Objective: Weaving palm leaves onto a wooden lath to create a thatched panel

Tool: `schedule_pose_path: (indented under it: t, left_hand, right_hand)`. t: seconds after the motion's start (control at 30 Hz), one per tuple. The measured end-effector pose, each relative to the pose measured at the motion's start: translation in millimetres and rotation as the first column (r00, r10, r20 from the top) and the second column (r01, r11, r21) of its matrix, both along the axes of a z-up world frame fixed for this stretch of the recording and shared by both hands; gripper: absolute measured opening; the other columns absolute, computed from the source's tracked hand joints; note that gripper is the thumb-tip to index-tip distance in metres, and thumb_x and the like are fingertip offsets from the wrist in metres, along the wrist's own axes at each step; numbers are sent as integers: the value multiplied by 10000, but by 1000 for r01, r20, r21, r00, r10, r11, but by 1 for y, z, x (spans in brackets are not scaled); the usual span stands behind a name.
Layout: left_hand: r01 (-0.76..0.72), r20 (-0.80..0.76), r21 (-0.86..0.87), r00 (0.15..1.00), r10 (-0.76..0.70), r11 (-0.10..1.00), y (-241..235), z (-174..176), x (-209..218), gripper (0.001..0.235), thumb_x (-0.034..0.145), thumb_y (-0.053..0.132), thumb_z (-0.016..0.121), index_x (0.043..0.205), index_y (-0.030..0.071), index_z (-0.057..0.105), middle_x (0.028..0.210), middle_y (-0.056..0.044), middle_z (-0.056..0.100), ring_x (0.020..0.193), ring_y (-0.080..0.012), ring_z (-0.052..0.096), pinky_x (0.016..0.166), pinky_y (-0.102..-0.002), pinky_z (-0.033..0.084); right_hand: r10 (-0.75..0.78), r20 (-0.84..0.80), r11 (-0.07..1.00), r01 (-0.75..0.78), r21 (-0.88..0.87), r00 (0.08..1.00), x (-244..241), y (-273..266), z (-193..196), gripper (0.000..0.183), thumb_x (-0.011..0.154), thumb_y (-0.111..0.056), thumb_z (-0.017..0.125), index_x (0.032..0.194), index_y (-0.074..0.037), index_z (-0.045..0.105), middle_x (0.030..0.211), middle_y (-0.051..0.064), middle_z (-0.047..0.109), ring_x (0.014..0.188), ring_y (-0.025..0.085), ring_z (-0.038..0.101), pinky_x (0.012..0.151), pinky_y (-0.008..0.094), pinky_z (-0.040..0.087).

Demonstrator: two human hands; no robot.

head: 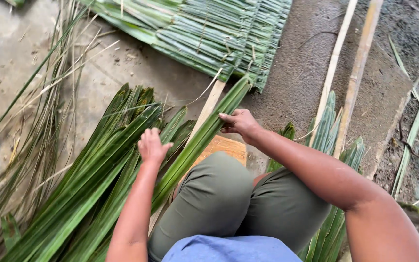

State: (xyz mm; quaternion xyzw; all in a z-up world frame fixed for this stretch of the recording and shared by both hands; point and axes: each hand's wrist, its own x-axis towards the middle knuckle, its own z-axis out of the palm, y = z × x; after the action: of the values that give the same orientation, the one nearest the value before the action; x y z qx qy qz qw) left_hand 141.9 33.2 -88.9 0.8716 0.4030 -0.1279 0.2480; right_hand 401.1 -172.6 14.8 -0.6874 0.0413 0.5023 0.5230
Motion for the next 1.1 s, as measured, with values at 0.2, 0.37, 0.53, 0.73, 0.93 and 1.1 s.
schedule_pose_path:
  t: [0.2, 0.37, 0.53, 0.73, 0.93, 1.1]
  left_hand:
    - [-65, 283, 147, 959, 21, 987, -11, 10, -11, 430, 928, 538, 721, 1159, 183, 653, 1102, -15, 579, 1065, -261, 617, 962, -461, 477]
    - [27, 590, -680, 613, 525, 733, -39, 138, 30, 156, 980, 158, 701, 1054, 46, 782, 883, -119, 741, 834, -165, 689, 847, -352, 581]
    - [144, 590, -737, 613, 525, 660, -42, 200, 63, 316, 775, -5, 880, 1055, 24, 738, 826, -63, 739, 795, -89, 656, 801, -282, 583]
    - [289, 968, -249, 90, 233, 924, -49, 313, 102, 153, 889, -49, 790, 955, 18, 669, 856, -146, 731, 679, -216, 715, 784, -408, 651]
    - [301, 709, -528, -359, 607, 794, -42, 325, 96, 347, 808, -72, 824, 1031, 62, 594, 929, -118, 702, 832, -131, 699, 802, -319, 623]
    - [351, 715, -674, 88, 694, 650, -20, 279, 49, 95, 937, 129, 745, 905, 73, 676, 817, -135, 732, 738, -245, 750, 731, -375, 638]
  right_hand:
    - [-150, 190, 982, 124, 144, 970, 18, 18, 38, 274, 859, -198, 858, 966, 9, 715, 759, 148, 754, 668, 218, 770, 624, 311, 661]
    - [-234, 274, 955, 168, 245, 933, 21, 31, 84, 261, 823, -205, 886, 867, -9, 720, 684, 123, 732, 588, 170, 744, 575, 277, 650]
    - [-363, 306, 889, 228, 397, 880, 21, 44, 136, 295, 805, -228, 919, 789, -23, 707, 637, 143, 710, 548, 185, 738, 536, 279, 642]
    - [-22, 361, 667, -256, 700, 932, -49, 46, 227, 454, 866, -175, 850, 1276, -97, 670, 1136, 87, 765, 1065, 152, 725, 987, 347, 574]
    - [60, 548, 624, -460, 632, 834, -54, 44, 267, 279, 977, -92, 737, 1244, -76, 657, 1056, 49, 752, 1054, 111, 697, 1010, 352, 556]
    - [79, 997, 664, -745, -69, -22, -32, 5, 346, 148, 1085, 12, 517, 1196, 10, 615, 894, 123, 633, 680, 274, 570, 648, 363, 431]
